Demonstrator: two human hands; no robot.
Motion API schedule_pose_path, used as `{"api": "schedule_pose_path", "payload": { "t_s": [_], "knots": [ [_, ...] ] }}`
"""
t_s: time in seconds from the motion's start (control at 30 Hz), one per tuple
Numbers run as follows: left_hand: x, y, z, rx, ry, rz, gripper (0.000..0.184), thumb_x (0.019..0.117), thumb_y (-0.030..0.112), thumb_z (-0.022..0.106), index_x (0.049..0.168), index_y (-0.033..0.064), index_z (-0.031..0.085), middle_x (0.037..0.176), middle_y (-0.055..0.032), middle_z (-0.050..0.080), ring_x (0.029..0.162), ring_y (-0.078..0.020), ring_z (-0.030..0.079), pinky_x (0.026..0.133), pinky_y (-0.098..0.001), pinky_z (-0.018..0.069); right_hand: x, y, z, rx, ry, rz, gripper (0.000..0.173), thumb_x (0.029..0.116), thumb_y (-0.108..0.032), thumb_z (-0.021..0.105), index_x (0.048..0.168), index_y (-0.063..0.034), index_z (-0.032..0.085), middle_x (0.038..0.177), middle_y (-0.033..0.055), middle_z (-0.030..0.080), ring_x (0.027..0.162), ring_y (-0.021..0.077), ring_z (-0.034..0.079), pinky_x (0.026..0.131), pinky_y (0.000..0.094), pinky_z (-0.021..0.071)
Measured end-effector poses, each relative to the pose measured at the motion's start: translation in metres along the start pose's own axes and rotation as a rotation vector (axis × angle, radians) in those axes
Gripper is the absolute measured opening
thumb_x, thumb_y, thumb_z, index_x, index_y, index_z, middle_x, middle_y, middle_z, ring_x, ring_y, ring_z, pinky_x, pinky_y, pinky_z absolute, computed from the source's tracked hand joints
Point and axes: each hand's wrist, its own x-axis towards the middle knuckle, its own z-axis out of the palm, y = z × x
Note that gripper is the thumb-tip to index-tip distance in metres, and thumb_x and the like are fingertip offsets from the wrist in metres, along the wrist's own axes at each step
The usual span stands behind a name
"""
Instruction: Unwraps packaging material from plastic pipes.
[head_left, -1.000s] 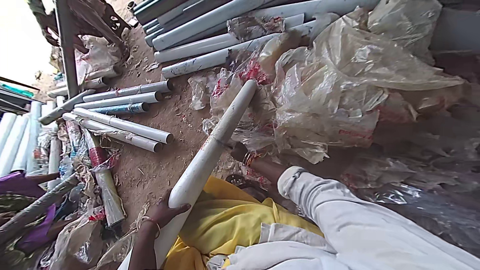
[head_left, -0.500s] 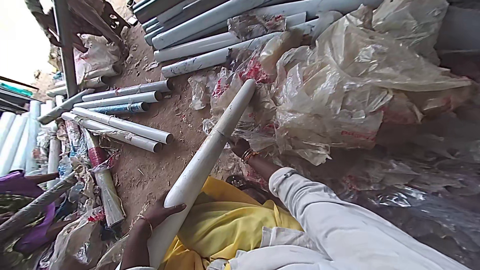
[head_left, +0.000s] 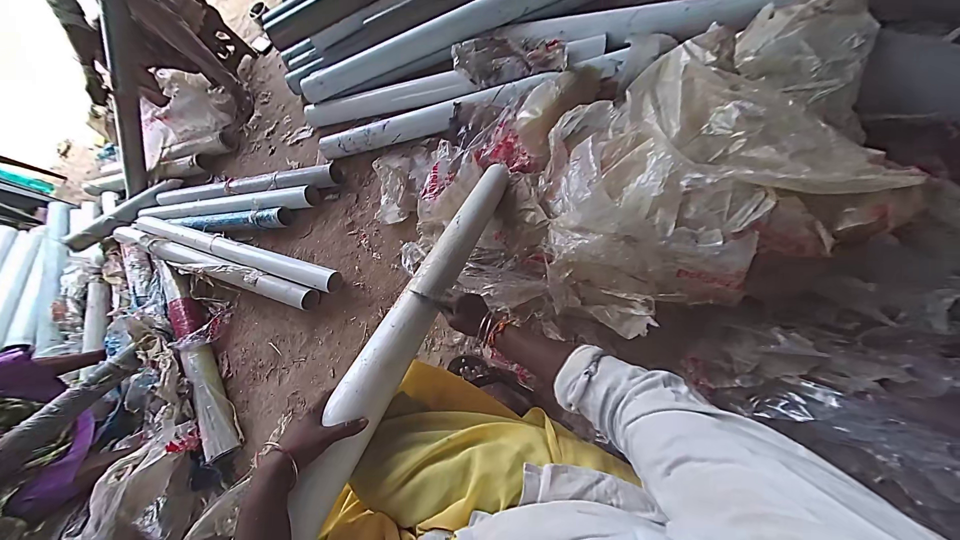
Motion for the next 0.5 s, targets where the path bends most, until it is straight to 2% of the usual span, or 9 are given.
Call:
{"api": "schedule_pose_path", "payload": {
  "t_s": [0.1, 0.17, 0.2, 0.27, 0.3, 0.33, 0.4, 0.43, 0.5],
  "knots": [
    [-0.003, 0.001, 0.000, 0.010, 0.008, -0.011, 0.088, 0.0844, 0.042, 0.082, 0.156, 0.0169, 0.037, 0.140, -0.0236, 0.056, 0.129, -0.0380, 0.055, 0.107, -0.0588, 0.0422, 0.028, 0.024, -0.019, 0.002, 0.048, 0.251, 0.038, 0.1084, -0.022, 0.047, 0.142, -0.0112, 0.063, 0.129, 0.0223, 0.068, 0.119, 0.0425, 0.065, 0.098, 0.0630, 0.0482],
    [-0.004, 0.000, -0.001, -0.001, 0.004, -0.003, 0.087, 0.0847, 0.040, 0.082, 0.155, 0.0157, 0.038, 0.139, -0.0234, 0.057, 0.127, -0.0372, 0.056, 0.106, -0.0578, 0.0433, 0.020, 0.014, -0.008, -0.012, 0.042, 0.133, 0.037, 0.1061, -0.019, 0.051, 0.138, -0.0091, 0.065, 0.126, 0.0229, 0.068, 0.114, 0.0429, 0.066, 0.094, 0.0630, 0.0502],
    [-0.003, 0.001, 0.000, -0.007, 0.001, 0.003, 0.087, 0.0846, 0.041, 0.083, 0.155, 0.0157, 0.038, 0.139, -0.0238, 0.056, 0.128, -0.0375, 0.056, 0.107, -0.0579, 0.0426, 0.009, 0.000, -0.004, -0.035, -0.029, 0.039, 0.038, 0.1048, -0.017, 0.052, 0.139, -0.0088, 0.065, 0.127, 0.0229, 0.067, 0.113, 0.0424, 0.066, 0.094, 0.0617, 0.0501],
    [-0.001, 0.002, 0.000, 0.011, 0.011, 0.007, 0.089, 0.0834, 0.043, 0.083, 0.155, 0.0164, 0.038, 0.140, -0.0239, 0.056, 0.130, -0.0380, 0.055, 0.108, -0.0586, 0.0414, -0.008, -0.023, 0.002, -0.082, -0.126, -0.071, 0.040, 0.1063, -0.020, 0.051, 0.145, -0.0139, 0.061, 0.129, 0.0228, 0.065, 0.111, 0.0409, 0.066, 0.093, 0.0584, 0.0493],
    [-0.003, 0.002, 0.001, 0.036, 0.013, -0.002, 0.090, 0.0830, 0.045, 0.083, 0.156, 0.0173, 0.038, 0.140, -0.0237, 0.056, 0.131, -0.0383, 0.054, 0.109, -0.0588, 0.0407, -0.008, -0.022, 0.000, -0.084, -0.120, -0.029, 0.040, 0.1061, -0.019, 0.050, 0.145, -0.0144, 0.061, 0.129, 0.0231, 0.065, 0.111, 0.0417, 0.066, 0.092, 0.0590, 0.0498],
    [-0.005, 0.003, 0.002, 0.067, 0.015, -0.012, 0.091, 0.0827, 0.047, 0.083, 0.156, 0.0177, 0.038, 0.140, -0.0238, 0.056, 0.131, -0.0390, 0.054, 0.109, -0.0594, 0.0402, -0.003, -0.016, -0.008, -0.068, -0.086, 0.085, 0.039, 0.1061, -0.017, 0.049, 0.141, -0.0103, 0.063, 0.131, 0.0238, 0.064, 0.112, 0.0436, 0.066, 0.093, 0.0615, 0.0498],
    [-0.008, 0.006, 0.005, 0.131, 0.029, -0.026, 0.092, 0.0819, 0.051, 0.082, 0.156, 0.0182, 0.038, 0.139, -0.0240, 0.057, 0.131, -0.0398, 0.054, 0.109, -0.0606, 0.0398, 0.019, 0.006, -0.025, -0.058, -0.026, 0.299, 0.040, 0.1104, -0.025, 0.042, 0.141, -0.0074, 0.062, 0.131, 0.0243, 0.066, 0.121, 0.0437, 0.064, 0.099, 0.0628, 0.0482],
    [-0.009, 0.009, 0.006, 0.160, 0.036, -0.032, 0.094, 0.0816, 0.053, 0.082, 0.157, 0.0178, 0.037, 0.140, -0.0243, 0.057, 0.131, -0.0400, 0.054, 0.109, -0.0608, 0.0397, 0.022, 0.008, -0.029, -0.084, -0.053, 0.305, 0.042, 0.1116, -0.027, 0.039, 0.144, -0.0075, 0.058, 0.133, 0.0251, 0.065, 0.123, 0.0437, 0.062, 0.101, 0.0623, 0.0474],
    [-0.011, 0.015, 0.008, 0.226, 0.047, -0.036, 0.099, 0.0803, 0.056, 0.082, 0.157, 0.0167, 0.034, 0.140, -0.0243, 0.056, 0.131, -0.0396, 0.054, 0.109, -0.0602, 0.0397, 0.001, -0.015, -0.027, -0.136, -0.168, 0.128, 0.045, 0.1112, -0.022, 0.040, 0.153, -0.0091, 0.049, 0.130, 0.0277, 0.064, 0.121, 0.0447, 0.063, 0.100, 0.0601, 0.0480]
  ]
}}
